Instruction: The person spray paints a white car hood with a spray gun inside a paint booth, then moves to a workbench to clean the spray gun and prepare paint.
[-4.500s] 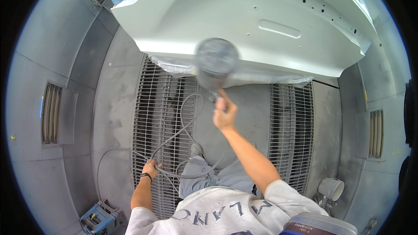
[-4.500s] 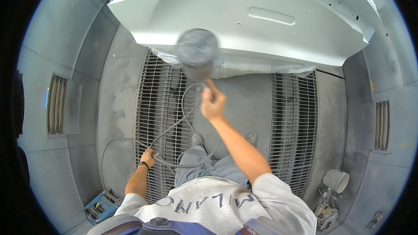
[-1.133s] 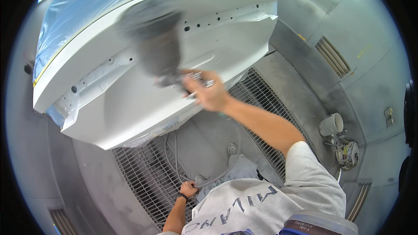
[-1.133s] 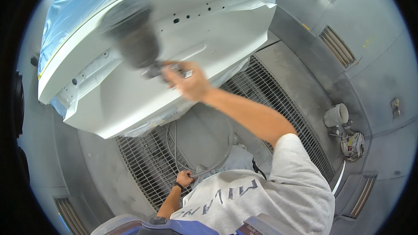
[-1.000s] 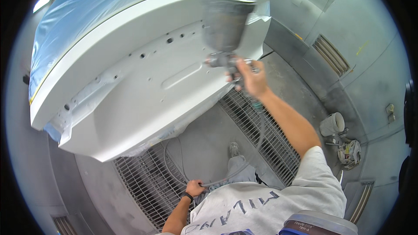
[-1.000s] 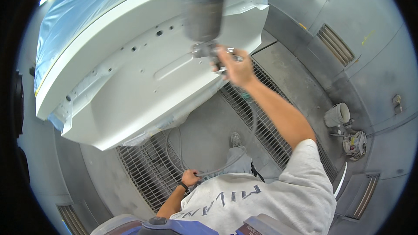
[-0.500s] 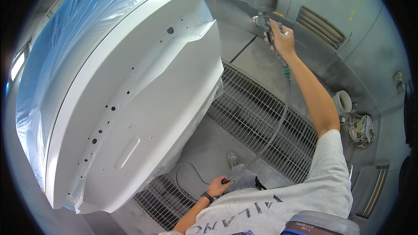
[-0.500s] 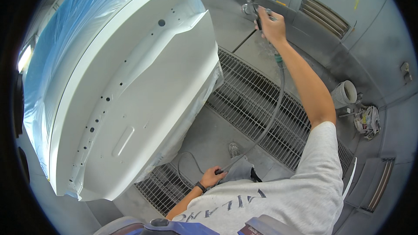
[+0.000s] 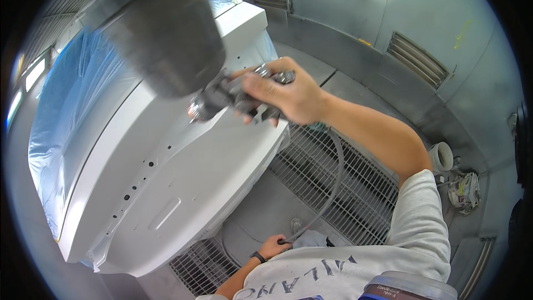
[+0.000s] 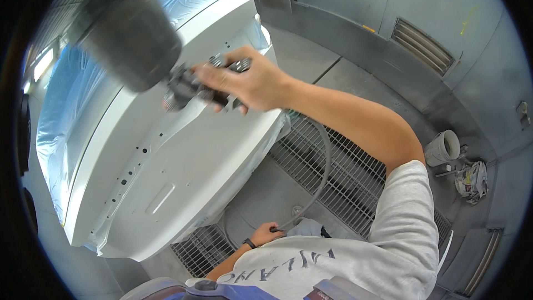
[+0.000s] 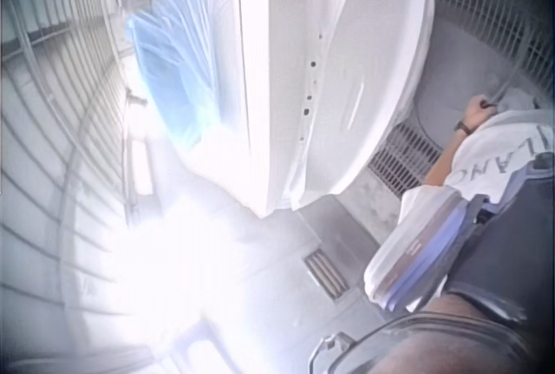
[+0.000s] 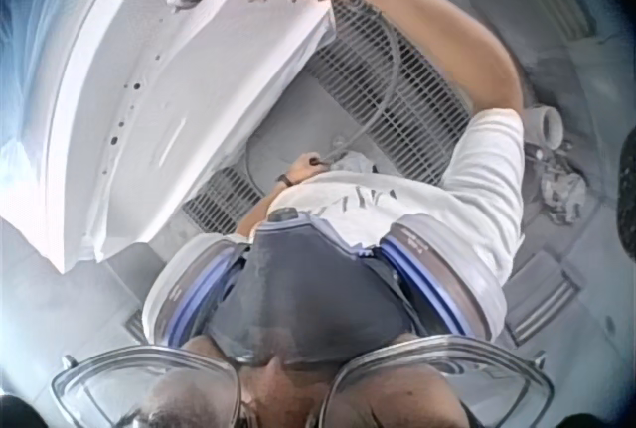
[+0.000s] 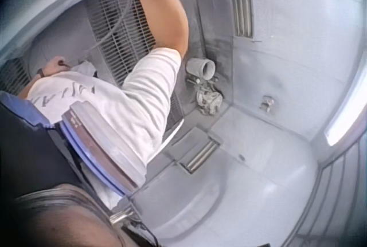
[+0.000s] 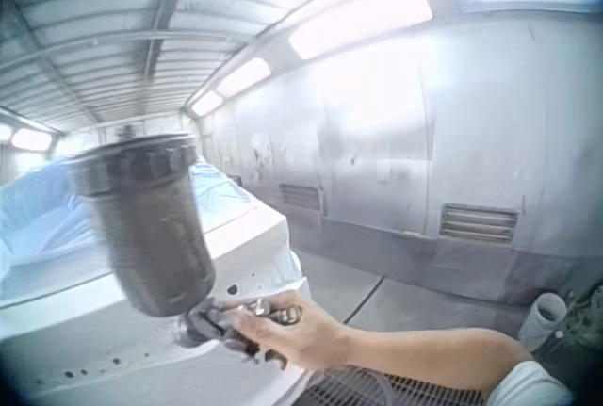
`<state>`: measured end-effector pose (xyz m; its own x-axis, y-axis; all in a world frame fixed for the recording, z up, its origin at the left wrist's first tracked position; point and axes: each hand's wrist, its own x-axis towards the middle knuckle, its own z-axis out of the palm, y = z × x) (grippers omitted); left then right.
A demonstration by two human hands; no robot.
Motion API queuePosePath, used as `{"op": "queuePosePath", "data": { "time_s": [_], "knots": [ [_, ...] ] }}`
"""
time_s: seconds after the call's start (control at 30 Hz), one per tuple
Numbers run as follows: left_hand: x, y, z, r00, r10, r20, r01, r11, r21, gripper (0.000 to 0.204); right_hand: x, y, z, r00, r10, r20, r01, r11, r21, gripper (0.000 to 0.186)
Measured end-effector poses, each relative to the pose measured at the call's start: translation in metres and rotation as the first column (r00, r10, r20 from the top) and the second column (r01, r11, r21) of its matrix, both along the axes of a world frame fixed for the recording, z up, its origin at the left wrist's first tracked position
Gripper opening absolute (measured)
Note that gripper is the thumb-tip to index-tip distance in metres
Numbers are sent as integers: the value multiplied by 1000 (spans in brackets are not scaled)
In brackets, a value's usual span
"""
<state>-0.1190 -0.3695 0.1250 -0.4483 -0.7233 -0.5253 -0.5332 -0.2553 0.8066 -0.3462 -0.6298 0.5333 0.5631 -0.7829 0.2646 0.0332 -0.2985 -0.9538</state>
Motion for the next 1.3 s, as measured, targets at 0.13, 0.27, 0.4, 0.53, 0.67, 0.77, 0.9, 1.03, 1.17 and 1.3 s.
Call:
{"op": "queuePosePath", "data": {
  "time_s": [0.13, 0.27, 0.4, 0.53, 0.67, 0.77, 0.9, 1.03, 1.17, 1.3],
  "knots": [
    [-8, -18, 23, 1000, -2, -7, 2, 1000, -7, 38, -62, -57, -6, 984, -101, 150, 108, 994, -34, 53],
    [-30, -37, 46, 996, 11, -92, -15, 999, -50, 36, -126, -108, 11, 856, -505, 114, 504, 863, 40, 53],
    [-54, -56, 70, 962, 24, -271, -51, 995, -92, 28, -134, -155, 77, 669, -729, -142, 713, 684, -154, 51],
    [-69, -65, 84, 905, 30, -424, -73, 994, -85, 24, -77, -181, 146, 515, -761, -394, 590, 648, -481, 58],
    [-73, -72, 70, 926, -57, -373, 27, 996, -87, 24, -6, -179, 187, 725, -508, -465, 354, 854, -382, 57],
    [-66, -71, 53, 926, -41, -376, 0, 994, -108, 27, 0, -169, 213, 918, -96, -386, 91, 995, -31, 54],
    [-52, -63, 47, 899, 69, -432, -93, 995, -35, 34, -13, -193, 226, 811, -376, -448, 289, 924, -251, 52],
    [-25, -53, 60, 903, 73, -424, -102, 994, -47, 35, -17, -235, 209, 463, -760, -456, 351, 630, -692, 63],
    [17, -27, 64, 932, 74, -355, -98, 994, -49, 37, 3, -218, 194, 489, -734, -472, 353, 661, -662, 70],
    [55, 8, 49, 893, 42, -447, -88, 993, -81, 38, 65, -136, 199, 484, -662, -572, 353, 746, -564, 61]
  ]
}}
